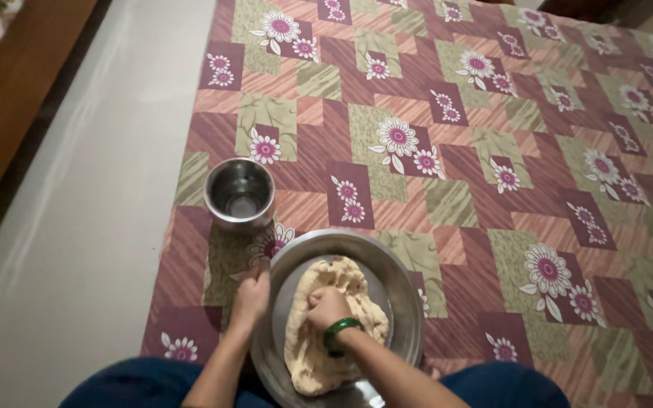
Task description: The person kneads dough inside a metal bowl by hand, pours water from a metal cup onto the dough, and kneads it further.
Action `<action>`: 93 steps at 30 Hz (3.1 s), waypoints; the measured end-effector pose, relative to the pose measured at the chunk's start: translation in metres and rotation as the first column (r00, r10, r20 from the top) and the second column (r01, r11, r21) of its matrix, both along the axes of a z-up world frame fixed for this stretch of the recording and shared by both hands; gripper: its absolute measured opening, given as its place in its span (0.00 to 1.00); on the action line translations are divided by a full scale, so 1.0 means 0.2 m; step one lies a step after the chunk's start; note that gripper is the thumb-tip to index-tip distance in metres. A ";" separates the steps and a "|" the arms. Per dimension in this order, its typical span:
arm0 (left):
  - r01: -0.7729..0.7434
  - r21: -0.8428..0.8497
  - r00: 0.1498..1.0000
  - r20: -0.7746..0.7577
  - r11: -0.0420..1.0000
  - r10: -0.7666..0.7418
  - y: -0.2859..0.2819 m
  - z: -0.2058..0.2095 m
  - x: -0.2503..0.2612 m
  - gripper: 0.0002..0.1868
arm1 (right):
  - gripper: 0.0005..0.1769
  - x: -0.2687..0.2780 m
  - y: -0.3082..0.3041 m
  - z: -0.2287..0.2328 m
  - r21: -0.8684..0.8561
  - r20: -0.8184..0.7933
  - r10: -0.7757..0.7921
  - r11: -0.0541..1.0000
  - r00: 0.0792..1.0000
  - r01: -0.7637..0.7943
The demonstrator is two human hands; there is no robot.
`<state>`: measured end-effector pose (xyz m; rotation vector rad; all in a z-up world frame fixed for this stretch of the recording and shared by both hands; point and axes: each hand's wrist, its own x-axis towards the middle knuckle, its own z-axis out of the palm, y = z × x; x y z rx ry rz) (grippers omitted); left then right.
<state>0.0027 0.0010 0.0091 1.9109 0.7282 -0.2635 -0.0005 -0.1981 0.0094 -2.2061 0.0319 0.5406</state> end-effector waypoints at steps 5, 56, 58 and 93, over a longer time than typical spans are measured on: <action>0.005 0.021 0.999 0.037 1.000 -0.006 -0.01 -0.02 0.00 0.30 | 0.03 0.19 0.16 -0.11 -0.103 -0.138 -0.111 0.990 0.984 0.097; -0.041 0.181 0.970 0.244 0.983 -0.005 0.03 -0.23 -0.03 0.26 | 0.10 -0.27 -0.32 -0.26 0.266 0.004 -0.572 0.792 0.820 0.550; -0.032 0.212 0.971 0.236 0.977 -0.019 0.03 -0.20 -0.02 0.26 | 0.13 -0.24 -0.43 -0.37 0.268 0.085 -0.518 0.835 0.851 0.481; -0.025 0.086 0.972 0.235 0.996 0.005 -0.01 0.05 -0.02 0.27 | 0.46 -0.05 -0.33 0.38 -0.591 0.375 0.113 0.794 0.920 0.143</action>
